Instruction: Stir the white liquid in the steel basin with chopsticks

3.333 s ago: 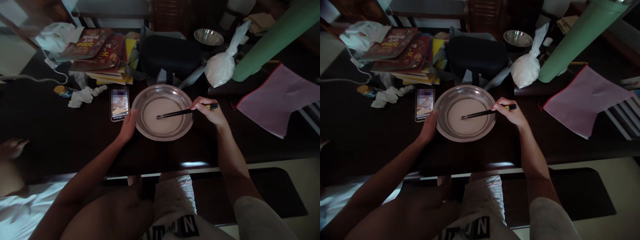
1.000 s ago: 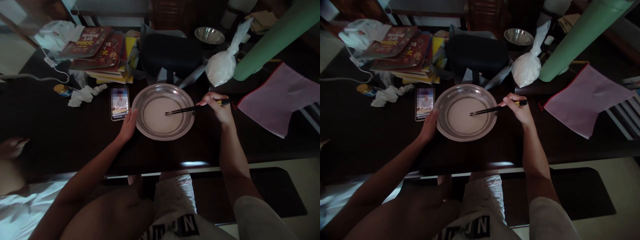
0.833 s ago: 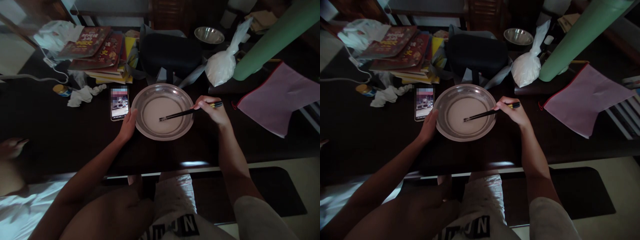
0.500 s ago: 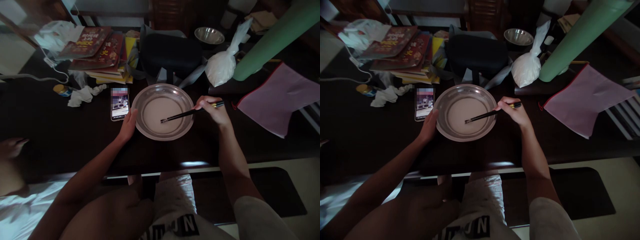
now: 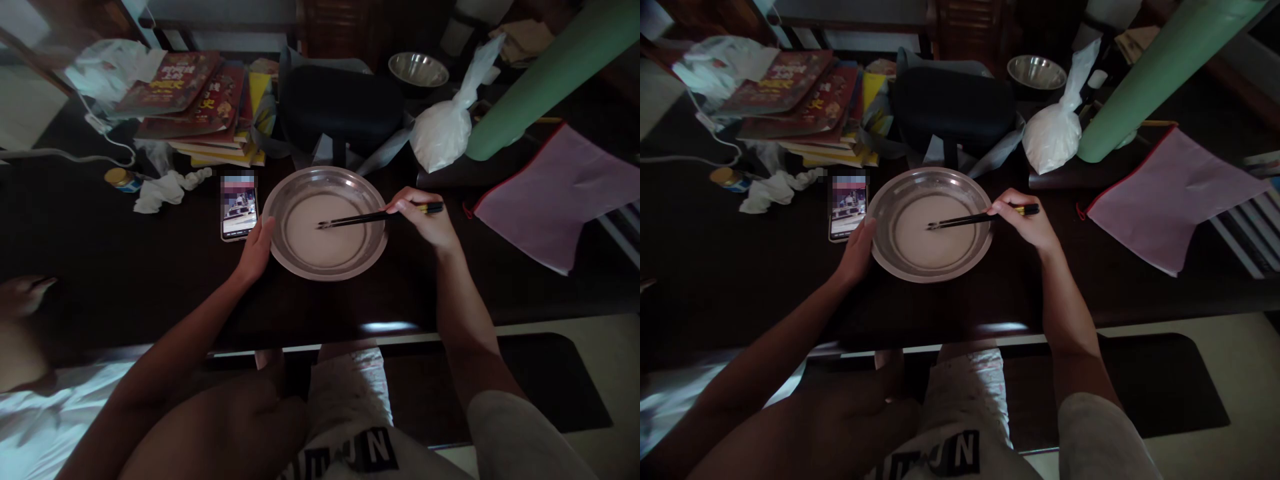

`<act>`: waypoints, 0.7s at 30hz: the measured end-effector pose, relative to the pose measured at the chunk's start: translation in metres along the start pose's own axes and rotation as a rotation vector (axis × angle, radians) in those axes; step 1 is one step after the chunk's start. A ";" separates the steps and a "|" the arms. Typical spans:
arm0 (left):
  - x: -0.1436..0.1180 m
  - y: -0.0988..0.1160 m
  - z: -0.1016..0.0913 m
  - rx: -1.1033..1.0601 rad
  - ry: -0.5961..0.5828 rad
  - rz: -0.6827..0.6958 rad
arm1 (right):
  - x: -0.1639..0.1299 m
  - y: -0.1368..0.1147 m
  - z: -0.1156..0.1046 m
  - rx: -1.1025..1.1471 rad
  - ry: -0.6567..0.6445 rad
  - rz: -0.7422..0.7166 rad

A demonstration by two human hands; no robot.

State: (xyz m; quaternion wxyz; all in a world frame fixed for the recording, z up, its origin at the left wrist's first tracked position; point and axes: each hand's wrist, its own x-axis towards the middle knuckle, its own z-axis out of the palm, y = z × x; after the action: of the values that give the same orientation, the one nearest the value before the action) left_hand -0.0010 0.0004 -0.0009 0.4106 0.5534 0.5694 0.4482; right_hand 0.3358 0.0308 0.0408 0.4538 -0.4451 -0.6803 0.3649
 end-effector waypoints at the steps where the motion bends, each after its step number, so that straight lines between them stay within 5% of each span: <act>1: 0.000 0.001 0.000 0.005 -0.006 -0.002 | 0.000 0.000 -0.001 0.006 0.045 -0.005; 4: -0.001 0.003 -0.001 0.001 -0.013 -0.011 | -0.001 0.001 -0.003 0.070 0.084 0.010; 9: -0.001 0.001 -0.001 0.010 -0.002 -0.002 | 0.000 0.001 0.002 0.024 -0.051 0.003; 14: 0.000 -0.001 -0.001 0.024 -0.012 0.005 | 0.000 0.002 -0.003 0.035 0.108 0.000; 21: 0.000 -0.002 0.000 -0.026 0.002 -0.024 | 0.000 0.001 0.001 0.010 -0.043 -0.012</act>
State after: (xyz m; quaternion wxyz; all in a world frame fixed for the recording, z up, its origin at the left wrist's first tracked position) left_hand -0.0012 0.0007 -0.0032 0.4227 0.5405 0.5706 0.4512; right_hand 0.3354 0.0313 0.0398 0.4433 -0.4310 -0.6907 0.3751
